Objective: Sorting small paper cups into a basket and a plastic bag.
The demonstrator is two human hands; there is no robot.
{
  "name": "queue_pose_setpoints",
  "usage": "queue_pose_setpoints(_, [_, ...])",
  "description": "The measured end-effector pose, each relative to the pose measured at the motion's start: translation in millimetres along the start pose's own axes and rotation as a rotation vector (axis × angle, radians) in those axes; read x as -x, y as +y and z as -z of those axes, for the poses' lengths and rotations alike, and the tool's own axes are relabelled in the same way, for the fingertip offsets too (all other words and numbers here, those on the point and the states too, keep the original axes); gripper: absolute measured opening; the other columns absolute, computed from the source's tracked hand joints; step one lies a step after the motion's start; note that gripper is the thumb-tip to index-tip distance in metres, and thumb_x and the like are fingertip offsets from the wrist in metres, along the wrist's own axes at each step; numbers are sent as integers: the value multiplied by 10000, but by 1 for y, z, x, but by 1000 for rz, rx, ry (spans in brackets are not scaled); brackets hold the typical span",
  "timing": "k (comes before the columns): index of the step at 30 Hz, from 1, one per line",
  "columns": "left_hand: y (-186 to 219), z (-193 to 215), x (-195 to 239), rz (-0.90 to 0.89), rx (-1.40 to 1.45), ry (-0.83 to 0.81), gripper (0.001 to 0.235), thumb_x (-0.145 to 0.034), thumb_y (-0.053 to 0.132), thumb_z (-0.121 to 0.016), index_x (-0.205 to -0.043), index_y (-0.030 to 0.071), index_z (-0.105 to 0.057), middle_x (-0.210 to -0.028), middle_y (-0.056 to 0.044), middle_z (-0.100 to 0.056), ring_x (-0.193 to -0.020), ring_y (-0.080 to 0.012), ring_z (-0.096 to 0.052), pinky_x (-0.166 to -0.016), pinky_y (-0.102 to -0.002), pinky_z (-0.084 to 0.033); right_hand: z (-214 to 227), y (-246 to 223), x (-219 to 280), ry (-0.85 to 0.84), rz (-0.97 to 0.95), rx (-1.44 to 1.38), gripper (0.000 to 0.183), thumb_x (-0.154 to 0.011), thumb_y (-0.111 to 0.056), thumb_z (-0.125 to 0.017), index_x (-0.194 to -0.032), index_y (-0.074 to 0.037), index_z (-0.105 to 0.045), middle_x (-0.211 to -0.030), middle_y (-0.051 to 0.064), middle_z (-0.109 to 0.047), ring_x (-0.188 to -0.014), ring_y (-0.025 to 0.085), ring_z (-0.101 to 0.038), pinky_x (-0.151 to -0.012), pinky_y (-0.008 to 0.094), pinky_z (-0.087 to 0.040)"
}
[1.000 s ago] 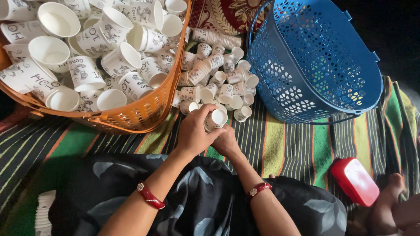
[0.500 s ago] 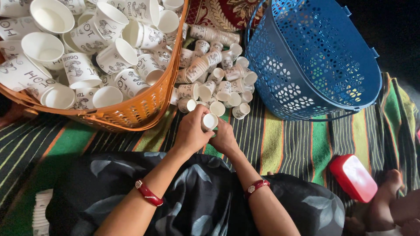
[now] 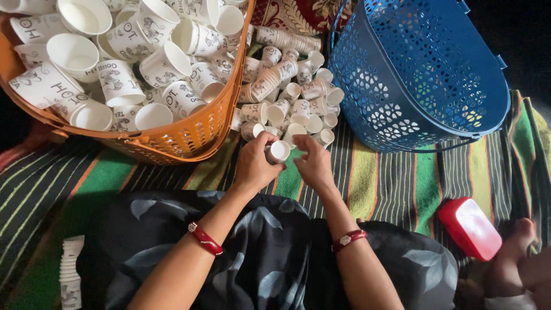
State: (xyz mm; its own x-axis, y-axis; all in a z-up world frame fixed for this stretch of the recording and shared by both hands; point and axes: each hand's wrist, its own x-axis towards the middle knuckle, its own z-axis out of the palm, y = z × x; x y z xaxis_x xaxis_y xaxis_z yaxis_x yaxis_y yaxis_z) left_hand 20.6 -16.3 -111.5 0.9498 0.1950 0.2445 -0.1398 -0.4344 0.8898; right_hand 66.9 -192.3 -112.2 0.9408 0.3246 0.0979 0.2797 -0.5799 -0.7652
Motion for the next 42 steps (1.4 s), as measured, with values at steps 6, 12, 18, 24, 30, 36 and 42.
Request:
queue_pose_setpoints(6, [8,10,-1,54,17,-55,574,-546,111,-934,-1018,91,-608,-942,-132,-738,-921,-357,-720,-772,-445,-559,34,-72,-19,196,-61,-88,376,-815,-15,-774,-1179,-59,-690,-1033,41,-758,-914,114,-717,-780,269,-614])
queue_pose_setpoints(12, [1,9,1,-14,2,-56,538,-568,89,-885,-1028,71,-606,-944,-139,-723,-924,-373,-707,-765,-464,-548,16,-175,-55,152,315,-146,342,-894,-65,-807,-1206,-34,-670,-1130,71,-741,-1023,123,-724,-855,274,-628])
queue_pose_setpoints(18, [7,10,-5,215,-84,-149,469,-677,286,-838,-1066,90,-663,-988,-162,-743,-969,-390,-707,-805,-503,-553,-21,-244,-94,100,602,-36,541,-861,-154,-885,-1324,-67,-618,-1341,136,-672,-1211,281,-689,-1030,378,-589])
queue_pose_setpoints(24, [10,16,-17,459,-153,-350,647,-797,578,-702,-1198,71,-695,-1138,-267,-711,-1084,-461,-674,-883,-536,-549,-51,-257,-114,-22,735,40,645,-869,-144,-875,-1441,-174,-580,-1536,167,-520,-1367,385,-583,-1127,432,-528])
queue_pose_setpoints(30, [-5,8,-12,310,-99,-281,702,-806,545,-678,-1354,112,-604,-1293,-286,-642,-1185,-474,-614,-921,-551,-519,-58,-257,-109,0,697,62,610,-863,-111,-862,-1413,-174,-604,-1550,178,-497,-1360,391,-593,-1125,429,-538])
queue_pose_setpoints(36, [-14,2,-10,281,-80,-230,907,-800,551,-705,-1524,107,-386,-1452,-294,-504,-1260,-472,-546,-949,-559,-493,-51,-264,-99,8,710,120,562,-810,-88,-860,-1329,-114,-648,-1529,207,-499,-1306,392,-613,-1084,429,-542])
queue_pose_setpoints(42, [-5,9,-12,287,-59,-242,878,-798,571,-693,-1491,99,-434,-1401,-279,-563,-1249,-455,-573,-943,-551,-503,-47,-260,-100,38,754,170,495,-776,-74,-857,-1229,-61,-659,-1409,205,-593,-1267,416,-610,-1078,461,-514])
